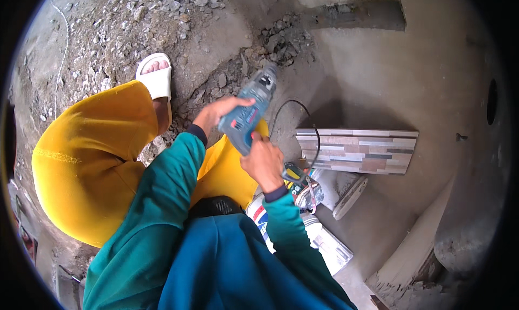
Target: Drilling and breaking a channel into a concrete floor and wall using a rotary hammer drill.
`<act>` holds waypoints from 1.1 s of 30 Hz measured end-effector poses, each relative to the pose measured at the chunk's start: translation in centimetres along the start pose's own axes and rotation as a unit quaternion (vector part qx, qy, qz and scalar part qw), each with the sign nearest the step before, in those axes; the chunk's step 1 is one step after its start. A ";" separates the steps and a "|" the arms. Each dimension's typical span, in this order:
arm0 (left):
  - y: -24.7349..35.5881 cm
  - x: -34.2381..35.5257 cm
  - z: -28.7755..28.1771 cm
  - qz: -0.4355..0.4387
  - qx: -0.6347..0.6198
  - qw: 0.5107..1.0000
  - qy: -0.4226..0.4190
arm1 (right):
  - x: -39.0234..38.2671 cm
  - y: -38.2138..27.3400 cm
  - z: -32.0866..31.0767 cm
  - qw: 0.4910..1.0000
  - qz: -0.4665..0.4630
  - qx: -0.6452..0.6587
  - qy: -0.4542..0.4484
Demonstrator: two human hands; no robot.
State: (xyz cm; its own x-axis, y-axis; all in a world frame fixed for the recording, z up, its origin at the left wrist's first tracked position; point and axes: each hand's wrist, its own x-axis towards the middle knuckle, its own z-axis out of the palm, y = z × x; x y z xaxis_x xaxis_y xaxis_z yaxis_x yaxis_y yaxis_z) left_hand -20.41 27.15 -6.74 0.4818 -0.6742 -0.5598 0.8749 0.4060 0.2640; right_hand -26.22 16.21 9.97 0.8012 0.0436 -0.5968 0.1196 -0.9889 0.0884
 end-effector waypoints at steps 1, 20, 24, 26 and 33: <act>-0.6 -0.1 1.2 -0.005 0.041 0.999 0.015 | -1.2 0.9 0.1 1.000 0.003 0.000 0.011; -5.2 4.9 12.4 0.107 0.016 0.976 0.189 | -3.7 12.0 -5.6 0.971 -0.151 0.149 0.112; -5.4 1.9 14.2 0.142 0.046 0.946 0.288 | -4.3 13.2 -5.2 0.968 -0.160 0.162 0.103; -5.4 1.7 13.2 0.168 0.048 0.934 0.311 | -3.2 13.9 -3.5 0.968 -0.163 0.158 0.105; -2.3 -1.1 9.2 0.203 0.080 0.935 0.280 | -3.0 8.4 -2.5 0.980 -0.117 0.092 0.135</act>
State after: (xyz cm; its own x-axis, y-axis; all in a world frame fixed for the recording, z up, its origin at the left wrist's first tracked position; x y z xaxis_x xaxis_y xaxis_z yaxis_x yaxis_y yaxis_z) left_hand -22.50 21.35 0.51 0.7135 -0.0377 -0.6996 0.6436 0.4298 0.6333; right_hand -26.17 8.14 14.49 0.8932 0.2834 -0.3490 0.2309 -0.9553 -0.1848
